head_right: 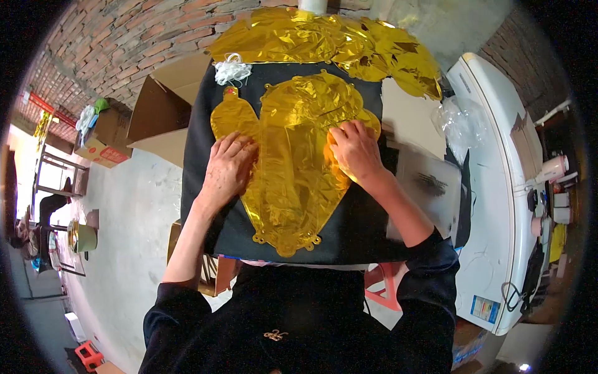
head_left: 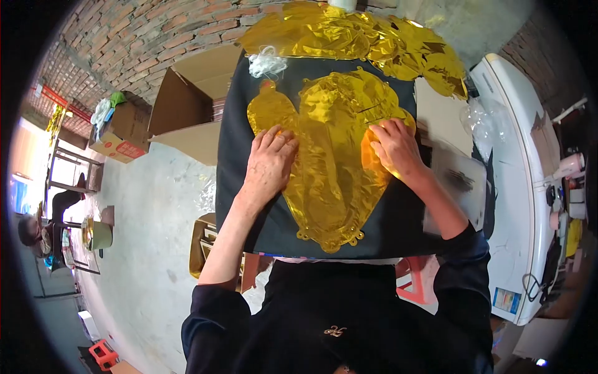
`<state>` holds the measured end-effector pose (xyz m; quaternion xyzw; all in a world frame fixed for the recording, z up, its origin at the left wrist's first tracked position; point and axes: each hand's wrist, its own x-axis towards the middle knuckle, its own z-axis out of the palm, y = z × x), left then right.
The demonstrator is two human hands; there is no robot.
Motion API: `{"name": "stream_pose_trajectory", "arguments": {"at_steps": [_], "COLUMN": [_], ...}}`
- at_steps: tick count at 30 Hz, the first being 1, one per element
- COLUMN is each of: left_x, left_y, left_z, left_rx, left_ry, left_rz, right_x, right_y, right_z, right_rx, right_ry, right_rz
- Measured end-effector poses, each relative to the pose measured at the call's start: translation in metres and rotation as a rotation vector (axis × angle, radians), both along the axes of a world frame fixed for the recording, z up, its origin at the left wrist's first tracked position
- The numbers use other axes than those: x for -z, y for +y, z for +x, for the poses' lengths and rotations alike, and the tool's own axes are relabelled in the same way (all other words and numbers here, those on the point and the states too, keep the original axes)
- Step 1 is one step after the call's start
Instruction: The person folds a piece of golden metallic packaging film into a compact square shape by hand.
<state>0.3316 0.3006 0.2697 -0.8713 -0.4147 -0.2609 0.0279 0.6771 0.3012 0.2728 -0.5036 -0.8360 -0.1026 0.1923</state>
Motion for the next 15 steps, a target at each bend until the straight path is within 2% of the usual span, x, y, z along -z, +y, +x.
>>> {"name": "stream_pose_trajectory", "arguments": {"at_steps": [4,7,15], "left_x": [0.007,0.011,0.015], "left_y": [0.006,0.005,0.012], "left_z": [0.002,0.003,0.000], "left_rx": [-0.002,0.012,-0.052], "left_ry": [0.004,0.010,0.007], "left_rz": [0.001,-0.006,0.032], "right_x": [0.007,0.000,0.000], "right_y": [0.022,0.025,0.021], "right_z": [-0.004,-0.008,-0.009], "right_rx": [-0.058,-0.042,-0.048], "right_ry": [0.024,0.076,0.036], "right_rz": [0.041,-0.079,-0.032]}}
